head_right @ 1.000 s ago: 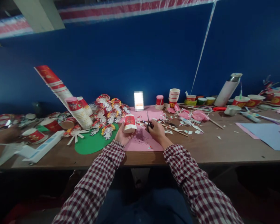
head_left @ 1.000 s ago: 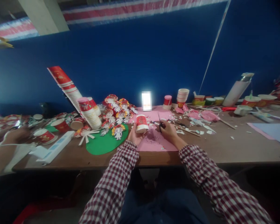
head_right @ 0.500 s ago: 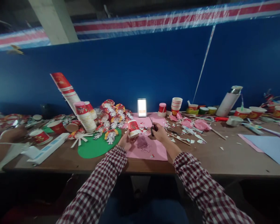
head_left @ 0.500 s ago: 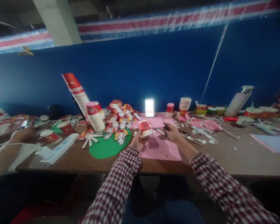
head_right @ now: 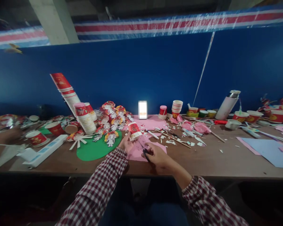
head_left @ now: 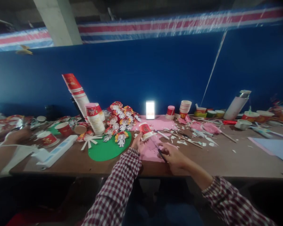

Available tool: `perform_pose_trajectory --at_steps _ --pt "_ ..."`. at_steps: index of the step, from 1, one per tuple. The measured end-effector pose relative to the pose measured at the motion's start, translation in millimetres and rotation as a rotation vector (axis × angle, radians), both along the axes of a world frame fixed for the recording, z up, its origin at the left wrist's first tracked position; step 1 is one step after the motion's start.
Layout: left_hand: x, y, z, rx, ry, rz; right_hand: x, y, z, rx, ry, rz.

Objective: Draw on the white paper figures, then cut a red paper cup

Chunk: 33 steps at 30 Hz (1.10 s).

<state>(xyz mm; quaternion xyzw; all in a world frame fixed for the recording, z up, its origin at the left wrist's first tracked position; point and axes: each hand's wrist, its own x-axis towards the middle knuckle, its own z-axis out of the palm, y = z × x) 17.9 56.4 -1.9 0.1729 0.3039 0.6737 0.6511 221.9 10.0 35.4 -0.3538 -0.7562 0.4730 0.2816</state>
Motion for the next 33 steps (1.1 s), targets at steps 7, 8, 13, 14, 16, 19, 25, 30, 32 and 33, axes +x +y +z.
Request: perform_pose_trajectory --at_steps 7,8,13,14,16,19,25,30,32,33 --pt "-0.7 -0.6 0.2 0.046 -0.005 0.011 -10.8 -10.6 -12.3 -0.08 0.042 -0.04" --pt "-0.7 -0.7 0.0 0.049 -0.004 0.012 -10.9 -10.8 -11.9 -0.083 0.051 -0.049" --pt "-0.2 -1.7 -0.3 0.056 0.004 0.009 -7.6 -10.2 -10.5 -0.08 -0.005 -0.077" --pt "0.0 -1.6 -0.2 0.055 0.006 0.008 -7.3 -10.2 -10.9 -0.093 -0.018 -0.08" --pt "0.4 -1.1 -0.1 0.052 0.011 0.006 -7.7 -10.5 -11.8 -0.119 -0.025 -0.086" --pt "0.5 0.1 -0.7 0.047 0.023 0.009 -10.7 -10.9 -11.5 -0.141 -0.013 -0.093" --pt "0.3 0.6 -1.3 0.041 0.048 0.019 -19.6 -7.3 -8.7 -0.123 0.038 -0.11" --pt "0.6 -1.7 0.9 0.037 0.065 0.001 -25.9 1.7 -15.6 -0.167 0.068 -0.117" --pt "1.0 -2.7 1.3 0.048 0.063 0.002 -28.1 4.6 -17.0 -0.19 0.088 -0.121" --pt "1.3 -3.1 1.4 0.055 0.06 0.004 -29.2 5.5 -16.8 -0.2 0.098 -0.121"
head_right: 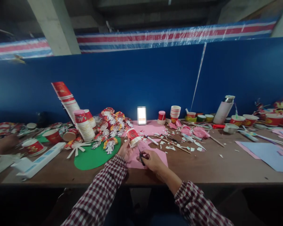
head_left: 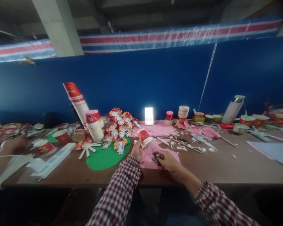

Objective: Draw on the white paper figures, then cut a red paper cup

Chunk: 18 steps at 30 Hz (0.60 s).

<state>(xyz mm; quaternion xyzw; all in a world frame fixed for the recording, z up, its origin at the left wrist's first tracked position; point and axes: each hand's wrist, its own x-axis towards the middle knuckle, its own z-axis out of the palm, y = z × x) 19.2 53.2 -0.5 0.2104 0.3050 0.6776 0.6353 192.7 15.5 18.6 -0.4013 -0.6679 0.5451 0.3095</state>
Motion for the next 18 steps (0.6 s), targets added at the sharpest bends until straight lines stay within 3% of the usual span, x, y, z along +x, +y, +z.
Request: perform_pose_trajectory --at_steps 10,18 --pt "2.7 -0.1 -0.2 0.003 -0.009 0.022 -5.1 1.7 12.8 0.024 0.007 -0.024" --pt "1.0 4.1 -5.1 -0.021 0.007 0.007 -6.2 10.9 -0.7 0.047 0.039 -0.027"
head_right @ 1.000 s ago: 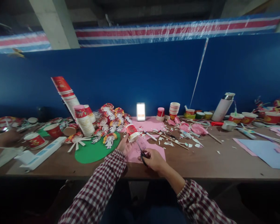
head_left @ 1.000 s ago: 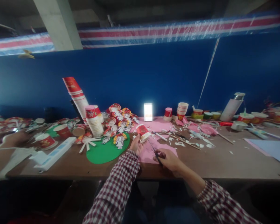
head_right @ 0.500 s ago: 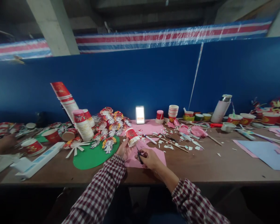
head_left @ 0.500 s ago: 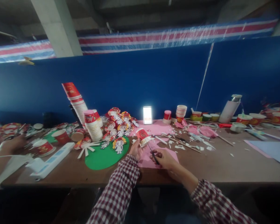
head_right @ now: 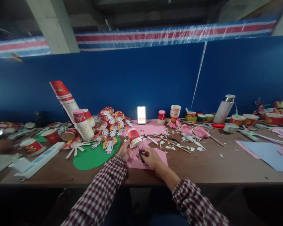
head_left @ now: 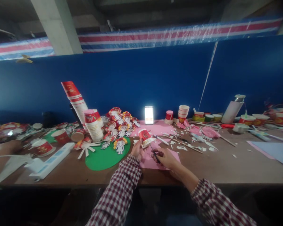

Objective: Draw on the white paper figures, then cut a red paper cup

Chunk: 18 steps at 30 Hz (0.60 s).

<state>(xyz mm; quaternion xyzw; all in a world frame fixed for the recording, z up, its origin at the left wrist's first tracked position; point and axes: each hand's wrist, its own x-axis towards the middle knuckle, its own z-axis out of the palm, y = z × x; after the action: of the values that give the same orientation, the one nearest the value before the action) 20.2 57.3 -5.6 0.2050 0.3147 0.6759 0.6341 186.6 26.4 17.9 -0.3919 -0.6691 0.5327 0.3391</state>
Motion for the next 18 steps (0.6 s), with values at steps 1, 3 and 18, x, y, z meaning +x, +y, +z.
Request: perform_pose_trajectory --at_steps 1,3,18 --pt "-0.3 0.4 -0.4 -0.001 0.003 -0.002 -0.3 1.1 -2.3 0.002 0.0 0.003" --pt "-0.9 1.0 -0.9 -0.003 0.008 -0.006 -0.7 3.1 -6.1 0.001 0.008 0.005" --pt "-0.4 0.8 0.5 -0.007 0.001 0.01 0.6 0.9 -4.1 -0.016 0.022 0.021"
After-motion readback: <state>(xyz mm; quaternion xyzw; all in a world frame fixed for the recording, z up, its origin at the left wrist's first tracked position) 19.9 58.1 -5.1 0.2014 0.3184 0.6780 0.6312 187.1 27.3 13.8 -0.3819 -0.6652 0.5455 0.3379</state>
